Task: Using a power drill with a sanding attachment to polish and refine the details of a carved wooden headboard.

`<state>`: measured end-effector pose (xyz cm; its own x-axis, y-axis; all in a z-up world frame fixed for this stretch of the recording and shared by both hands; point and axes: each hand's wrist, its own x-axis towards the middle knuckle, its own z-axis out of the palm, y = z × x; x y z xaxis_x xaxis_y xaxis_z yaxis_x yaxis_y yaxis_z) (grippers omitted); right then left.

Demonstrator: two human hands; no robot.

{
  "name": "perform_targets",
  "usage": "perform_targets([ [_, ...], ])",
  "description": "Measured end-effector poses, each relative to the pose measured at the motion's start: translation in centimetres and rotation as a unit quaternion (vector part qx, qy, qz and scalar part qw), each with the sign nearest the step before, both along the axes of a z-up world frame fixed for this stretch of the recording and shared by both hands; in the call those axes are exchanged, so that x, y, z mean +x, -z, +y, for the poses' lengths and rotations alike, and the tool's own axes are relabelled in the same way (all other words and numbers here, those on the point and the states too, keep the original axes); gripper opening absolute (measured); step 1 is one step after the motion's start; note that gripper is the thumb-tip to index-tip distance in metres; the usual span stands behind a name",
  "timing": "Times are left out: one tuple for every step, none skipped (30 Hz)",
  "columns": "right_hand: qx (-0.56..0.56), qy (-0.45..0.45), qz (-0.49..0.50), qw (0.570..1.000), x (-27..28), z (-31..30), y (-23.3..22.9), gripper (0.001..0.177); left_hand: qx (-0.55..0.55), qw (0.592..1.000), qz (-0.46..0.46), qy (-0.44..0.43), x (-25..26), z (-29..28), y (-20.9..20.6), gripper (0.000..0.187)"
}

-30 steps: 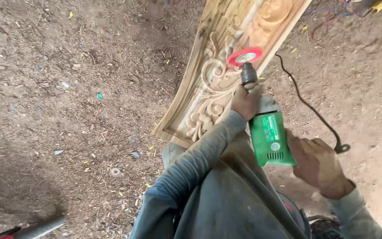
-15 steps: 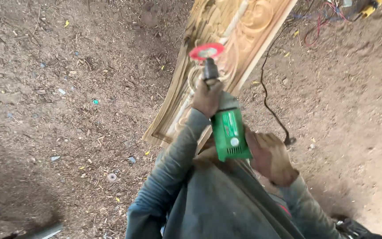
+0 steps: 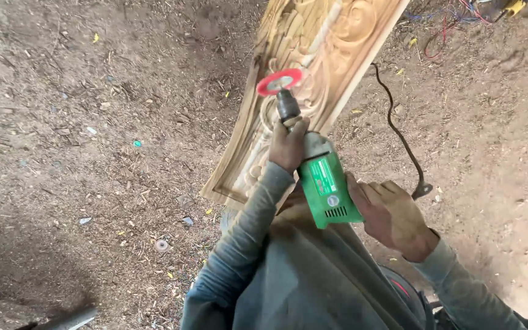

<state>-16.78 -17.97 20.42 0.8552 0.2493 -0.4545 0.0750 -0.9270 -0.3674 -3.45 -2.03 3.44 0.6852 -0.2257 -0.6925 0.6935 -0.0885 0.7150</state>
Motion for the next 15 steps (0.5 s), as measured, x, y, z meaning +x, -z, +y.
perform_targets([
  [0.000, -0.003, 0.003, 1.000, 0.6, 0.1, 0.0, 0.078, 0.000, 1.000, 0.003, -0.003, 0.8, -0.1, 0.1, 0.028],
  [-0.001, 0.001, -0.008, 1.000, 1.2, 0.2, 0.0, 0.077, 0.017, 1.000, -0.014, 0.016, 1.6, -0.2, 0.2, 0.026],
  [0.000, 0.005, -0.023, 1.000, 2.1, 0.4, 0.2, 0.076, 0.036, 0.998, -0.034, 0.034, 2.9, -0.1, 0.3, 0.024],
  [0.002, 0.002, -0.024, 1.000, 3.1, 0.2, 0.4, 0.076, 0.038, 0.998, -0.036, 0.032, 3.5, -0.1, 1.3, 0.024],
  [-0.006, -0.002, -0.018, 1.000, 3.6, -0.1, 0.5, 0.073, -0.021, 0.999, -0.029, 0.005, 3.5, -0.3, 2.3, 0.023],
  [-0.013, -0.005, -0.012, 1.000, 4.1, -0.5, 0.5, 0.071, -0.079, 0.996, -0.023, -0.023, 3.4, -0.7, 3.3, 0.023],
  [-0.014, -0.001, -0.012, 1.000, 4.0, -0.6, 0.6, 0.071, -0.080, 0.996, -0.023, -0.019, 3.7, -0.7, 3.2, 0.023],
  [-0.004, -0.005, -0.025, 1.000, 3.9, -0.9, 0.8, 0.074, -0.093, 0.995, -0.025, -0.022, 4.1, -0.9, 3.0, 0.024],
  [0.002, -0.004, -0.038, 0.999, 3.8, -1.4, 0.9, 0.077, -0.110, 0.993, -0.027, -0.021, 4.6, -1.5, 2.9, 0.024],
  [-0.003, 0.004, -0.039, 0.999, 3.8, -1.8, 0.6, 0.077, -0.115, 0.993, -0.026, -0.013, 4.7, -2.3, 2.4, 0.024],
  [0.001, 0.009, -0.030, 1.000, 3.8, -2.3, 0.2, 0.080, -0.029, 0.998, -0.042, 0.029, 4.5, -3.1, 1.8, 0.025],
  [0.005, 0.015, -0.021, 1.000, 3.7, -2.8, -0.2, 0.083, 0.057, 0.994, -0.059, 0.070, 4.3, -3.9, 1.2, 0.028],
  [0.003, 0.019, -0.022, 1.000, 3.6, -3.2, 0.0, 0.083, 0.055, 0.994, -0.060, 0.074, 4.0, -4.4, 2.4, 0.028],
  [0.009, 0.027, -0.020, 0.999, 3.5, -3.5, 0.1, 0.082, 0.046, 0.994, -0.090, 0.048, 3.7, -4.9, 3.6, 0.026],
  [0.017, 0.035, -0.016, 0.999, 3.1, -3.8, 0.2, 0.081, 0.039, 0.992, -0.117, 0.022, 3.0, -5.2, 4.8, 0.026],
])
